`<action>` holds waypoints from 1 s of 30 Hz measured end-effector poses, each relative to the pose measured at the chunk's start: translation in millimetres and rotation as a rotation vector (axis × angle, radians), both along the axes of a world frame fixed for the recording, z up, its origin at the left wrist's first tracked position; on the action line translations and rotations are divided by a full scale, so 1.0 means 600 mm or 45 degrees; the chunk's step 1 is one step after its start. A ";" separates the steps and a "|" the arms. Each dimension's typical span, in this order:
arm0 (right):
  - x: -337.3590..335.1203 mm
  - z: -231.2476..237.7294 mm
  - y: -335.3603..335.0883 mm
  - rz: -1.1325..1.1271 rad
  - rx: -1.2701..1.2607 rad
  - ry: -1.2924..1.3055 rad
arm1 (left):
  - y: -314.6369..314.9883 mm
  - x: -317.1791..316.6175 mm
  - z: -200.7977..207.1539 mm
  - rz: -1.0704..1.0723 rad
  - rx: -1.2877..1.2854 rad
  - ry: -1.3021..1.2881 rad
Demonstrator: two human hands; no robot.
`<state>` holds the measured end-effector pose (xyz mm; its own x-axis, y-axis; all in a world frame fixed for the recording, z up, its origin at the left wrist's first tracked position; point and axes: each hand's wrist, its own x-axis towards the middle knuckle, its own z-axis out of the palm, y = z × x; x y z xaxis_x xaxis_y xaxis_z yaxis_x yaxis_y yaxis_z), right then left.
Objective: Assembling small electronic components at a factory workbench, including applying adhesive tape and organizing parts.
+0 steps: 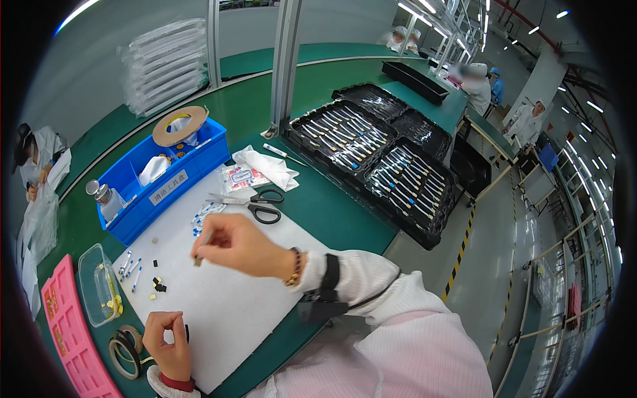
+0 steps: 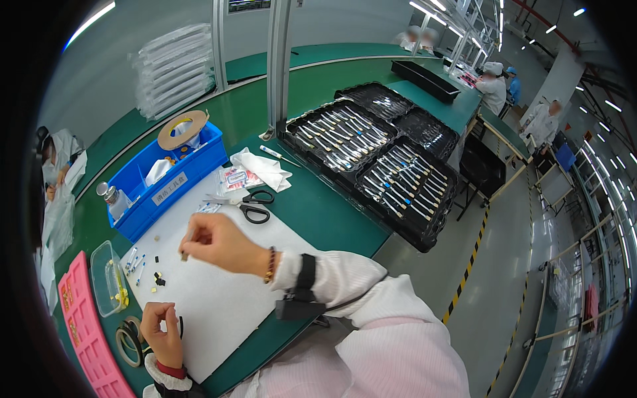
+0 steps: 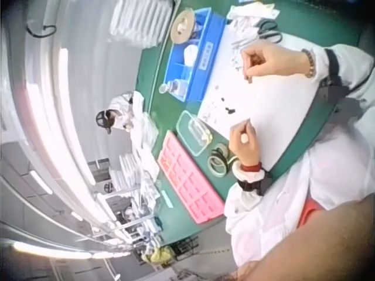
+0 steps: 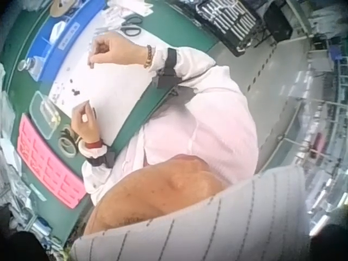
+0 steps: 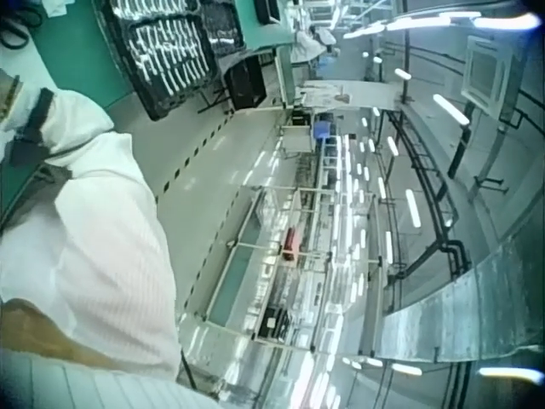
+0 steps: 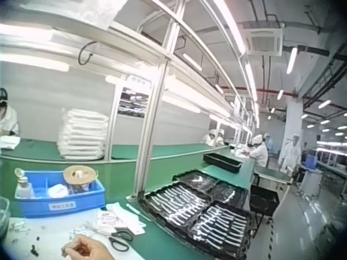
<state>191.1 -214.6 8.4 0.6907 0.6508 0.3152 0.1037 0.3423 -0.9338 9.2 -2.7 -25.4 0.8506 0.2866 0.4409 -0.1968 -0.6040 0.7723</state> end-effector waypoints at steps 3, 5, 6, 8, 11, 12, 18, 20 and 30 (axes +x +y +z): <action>0.005 0.044 -0.099 -0.213 -0.161 -0.055 | 0.002 -0.008 0.005 0.001 -0.007 -0.002; 0.001 0.070 -0.181 -0.438 -0.326 -0.114 | 0.004 -0.012 0.009 0.002 0.008 -0.007; 0.004 0.065 -0.224 -0.565 -0.306 -0.110 | 0.004 -0.012 0.011 -0.003 0.026 -0.016; -0.001 0.086 -0.318 -0.710 -0.429 -0.134 | 0.005 -0.012 0.012 -0.012 0.013 -0.017; -0.010 0.091 -0.467 -1.050 -0.674 -0.191 | 0.003 -0.007 0.009 -0.036 0.004 -0.027; -0.012 0.090 -0.515 -1.102 -0.746 -0.245 | 0.002 -0.004 0.007 -0.036 0.006 -0.031; -0.028 0.097 -0.660 -0.960 -1.551 -0.213 | 0.003 -0.006 0.004 -0.035 -0.020 -0.015; -0.028 0.091 -0.673 -0.823 -1.704 -0.212 | 0.004 -0.004 0.001 -0.042 -0.017 -0.016; -0.009 0.086 -0.654 -0.741 -1.937 -0.285 | 0.005 -0.005 0.000 -0.028 -0.043 0.000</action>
